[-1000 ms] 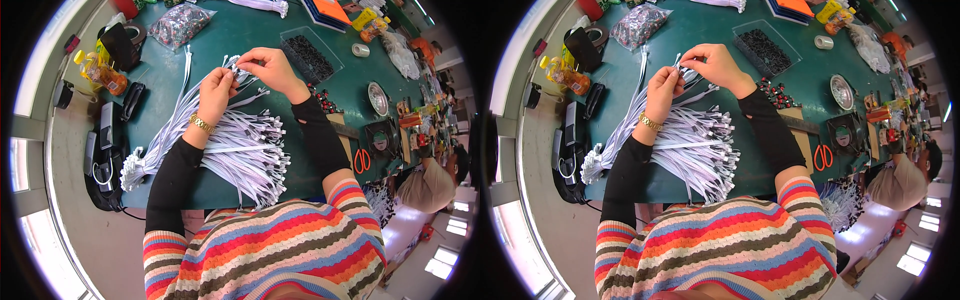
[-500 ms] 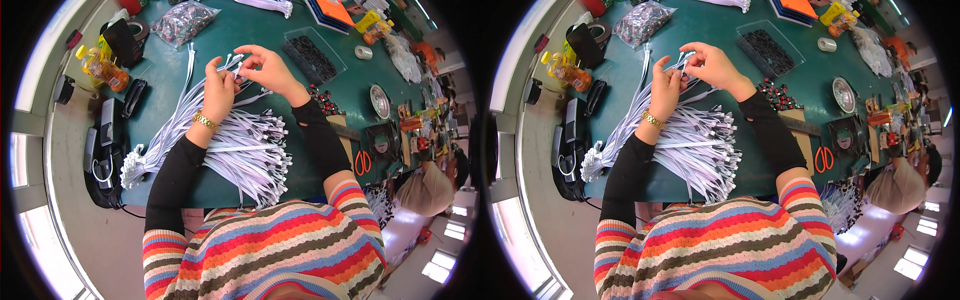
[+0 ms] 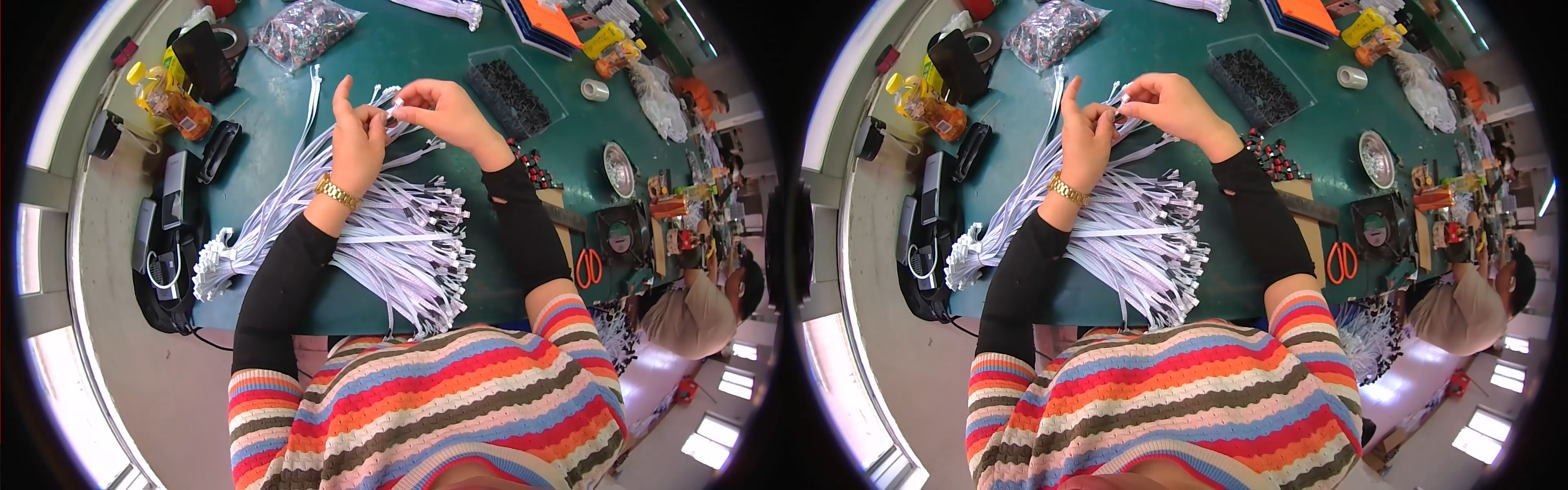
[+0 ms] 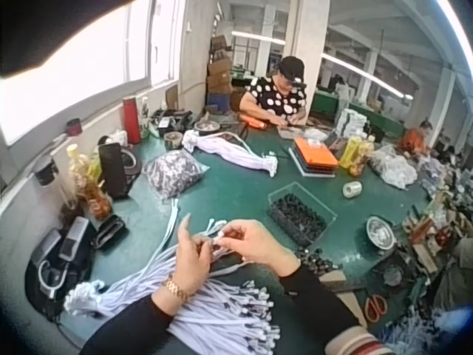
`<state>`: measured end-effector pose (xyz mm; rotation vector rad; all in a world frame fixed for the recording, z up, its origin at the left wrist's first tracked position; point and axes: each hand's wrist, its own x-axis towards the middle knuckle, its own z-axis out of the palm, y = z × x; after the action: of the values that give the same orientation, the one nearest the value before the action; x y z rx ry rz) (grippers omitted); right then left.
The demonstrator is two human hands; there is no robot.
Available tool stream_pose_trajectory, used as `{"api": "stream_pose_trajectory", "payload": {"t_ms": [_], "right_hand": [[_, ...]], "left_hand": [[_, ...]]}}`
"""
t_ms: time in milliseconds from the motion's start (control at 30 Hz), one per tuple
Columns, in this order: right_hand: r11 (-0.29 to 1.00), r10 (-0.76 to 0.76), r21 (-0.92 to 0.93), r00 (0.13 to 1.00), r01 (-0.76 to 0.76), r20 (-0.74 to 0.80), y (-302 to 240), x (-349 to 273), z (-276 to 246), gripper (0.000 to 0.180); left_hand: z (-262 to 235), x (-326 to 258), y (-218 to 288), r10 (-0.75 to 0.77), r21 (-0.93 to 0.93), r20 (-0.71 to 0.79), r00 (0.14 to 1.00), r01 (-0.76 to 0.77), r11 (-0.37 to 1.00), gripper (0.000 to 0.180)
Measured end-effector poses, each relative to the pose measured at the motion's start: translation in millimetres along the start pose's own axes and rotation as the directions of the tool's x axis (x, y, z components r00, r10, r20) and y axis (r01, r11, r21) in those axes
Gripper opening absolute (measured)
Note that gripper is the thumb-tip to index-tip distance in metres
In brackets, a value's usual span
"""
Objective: The person attaches plastic connectors to the ends of white cables by hand.
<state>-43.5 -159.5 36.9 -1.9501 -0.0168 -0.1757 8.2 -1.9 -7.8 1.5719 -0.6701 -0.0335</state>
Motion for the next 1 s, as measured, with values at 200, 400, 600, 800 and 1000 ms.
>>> {"api": "stream_pose_trajectory", "payload": {"t_ms": [200,400,600,800,1000], "right_hand": [[1.000,0.008,0.023,0.999,-0.009,0.051,-3,-3,1,0.010],[1.000,-0.012,0.019,1.000,0.012,-0.008,-9,-6,4,0.012],[0.977,0.146,0.151,0.988,-0.153,0.054,-6,-5,13,0.012],[0.967,0.071,0.243,0.997,-0.078,0.035,-9,-5,19,0.010],[0.995,-0.041,0.091,0.998,0.046,-0.052,-2,-4,7,0.012]], "left_hand": [[-3,1,-2,-0.143,-0.050,0.122,0.982,0.150,0.987,0.023],[-9,3,-4,-0.346,0.149,0.182,0.921,0.321,0.935,0.039],[-7,1,-11,-0.137,0.329,0.100,0.986,0.097,0.939,0.034],[-9,2,-10,-0.181,0.152,0.017,0.983,0.176,0.973,0.034],[-5,1,4,-0.294,-0.239,0.144,0.945,0.321,0.916,0.033]]}}
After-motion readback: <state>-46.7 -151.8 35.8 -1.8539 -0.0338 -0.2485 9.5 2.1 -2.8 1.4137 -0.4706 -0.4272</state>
